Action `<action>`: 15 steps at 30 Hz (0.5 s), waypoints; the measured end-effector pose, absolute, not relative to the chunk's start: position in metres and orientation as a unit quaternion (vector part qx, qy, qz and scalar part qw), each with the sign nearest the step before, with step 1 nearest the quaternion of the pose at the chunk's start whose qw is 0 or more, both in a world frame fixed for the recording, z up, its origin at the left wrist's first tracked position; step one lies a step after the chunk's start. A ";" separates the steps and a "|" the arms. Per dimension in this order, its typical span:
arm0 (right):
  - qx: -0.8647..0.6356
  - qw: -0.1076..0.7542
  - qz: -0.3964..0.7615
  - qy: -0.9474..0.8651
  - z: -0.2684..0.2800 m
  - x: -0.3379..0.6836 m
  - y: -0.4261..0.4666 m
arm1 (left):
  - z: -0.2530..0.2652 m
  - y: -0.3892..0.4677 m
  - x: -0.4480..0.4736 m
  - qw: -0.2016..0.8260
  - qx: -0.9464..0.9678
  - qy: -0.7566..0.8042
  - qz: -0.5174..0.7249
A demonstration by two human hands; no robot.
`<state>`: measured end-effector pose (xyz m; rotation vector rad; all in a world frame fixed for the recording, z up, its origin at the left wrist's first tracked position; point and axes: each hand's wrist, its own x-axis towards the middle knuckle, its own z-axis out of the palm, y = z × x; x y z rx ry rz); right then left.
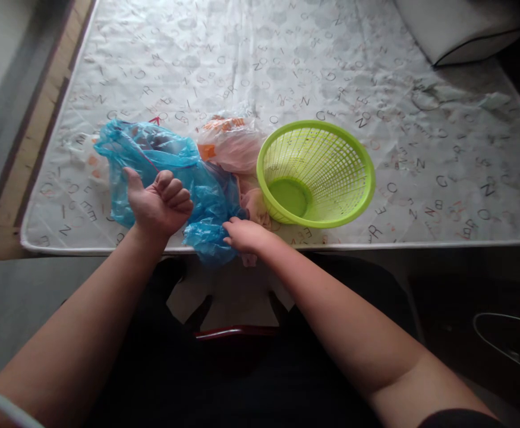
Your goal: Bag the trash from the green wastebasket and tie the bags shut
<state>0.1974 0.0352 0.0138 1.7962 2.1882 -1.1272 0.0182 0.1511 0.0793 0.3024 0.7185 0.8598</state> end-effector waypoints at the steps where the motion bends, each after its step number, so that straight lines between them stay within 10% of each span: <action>1: 0.590 0.047 -0.368 0.717 0.014 0.197 0.035 | 0.080 0.151 0.019 0.842 0.148 0.331 0.400; 15: 0.590 0.050 -0.366 0.718 0.018 0.197 0.034 | 0.081 0.150 0.024 0.847 0.165 0.322 0.389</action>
